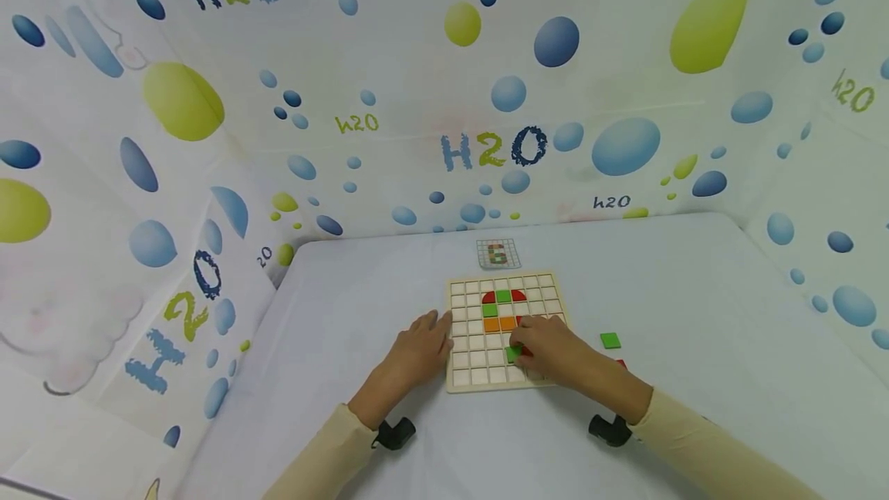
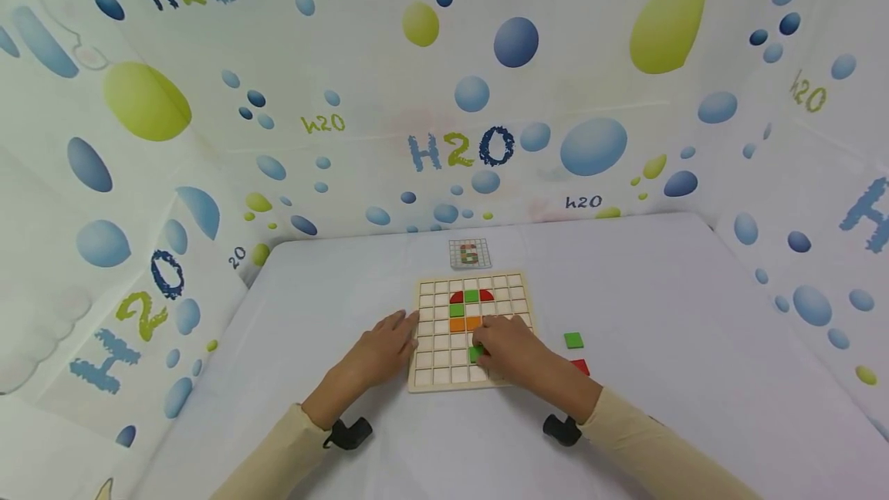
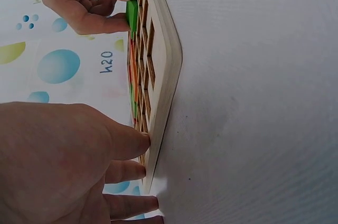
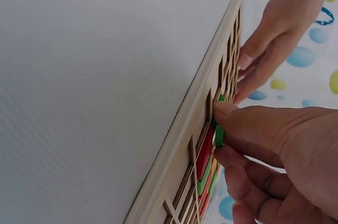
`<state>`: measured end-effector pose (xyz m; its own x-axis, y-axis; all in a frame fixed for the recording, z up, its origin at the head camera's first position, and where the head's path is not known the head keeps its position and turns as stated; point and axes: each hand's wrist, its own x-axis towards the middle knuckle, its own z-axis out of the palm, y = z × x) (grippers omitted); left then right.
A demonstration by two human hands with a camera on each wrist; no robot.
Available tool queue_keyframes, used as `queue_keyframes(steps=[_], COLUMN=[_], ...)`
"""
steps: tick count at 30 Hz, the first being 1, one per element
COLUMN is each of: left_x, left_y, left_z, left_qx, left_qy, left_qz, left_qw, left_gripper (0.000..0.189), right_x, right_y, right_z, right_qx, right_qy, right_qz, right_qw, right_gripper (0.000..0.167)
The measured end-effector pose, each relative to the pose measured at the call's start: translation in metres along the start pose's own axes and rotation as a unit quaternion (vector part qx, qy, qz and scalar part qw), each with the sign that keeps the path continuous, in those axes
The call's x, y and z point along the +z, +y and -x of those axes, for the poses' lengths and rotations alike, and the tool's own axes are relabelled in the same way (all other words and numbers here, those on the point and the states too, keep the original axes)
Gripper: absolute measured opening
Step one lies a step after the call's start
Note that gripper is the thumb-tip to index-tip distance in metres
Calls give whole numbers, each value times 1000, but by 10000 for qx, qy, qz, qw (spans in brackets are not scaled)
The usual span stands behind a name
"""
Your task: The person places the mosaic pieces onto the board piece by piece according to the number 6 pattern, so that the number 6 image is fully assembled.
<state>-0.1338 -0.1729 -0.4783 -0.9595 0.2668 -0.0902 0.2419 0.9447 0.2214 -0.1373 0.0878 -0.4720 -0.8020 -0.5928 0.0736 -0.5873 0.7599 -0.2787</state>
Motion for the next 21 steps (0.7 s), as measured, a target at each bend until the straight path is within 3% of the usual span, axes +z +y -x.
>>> queue_keyframes(steps=[21], left_x=[-8], left_y=[6], left_z=[4], left_qx=[-50], left_qy=[-57], left_qz=[58], left_qw=[10000], left_gripper=[53], right_x=[2], right_y=[-2], right_z=[0], right_qx=[-218], right_qy=[49], right_qz=[25], right_qw=[9997], right_gripper=[20])
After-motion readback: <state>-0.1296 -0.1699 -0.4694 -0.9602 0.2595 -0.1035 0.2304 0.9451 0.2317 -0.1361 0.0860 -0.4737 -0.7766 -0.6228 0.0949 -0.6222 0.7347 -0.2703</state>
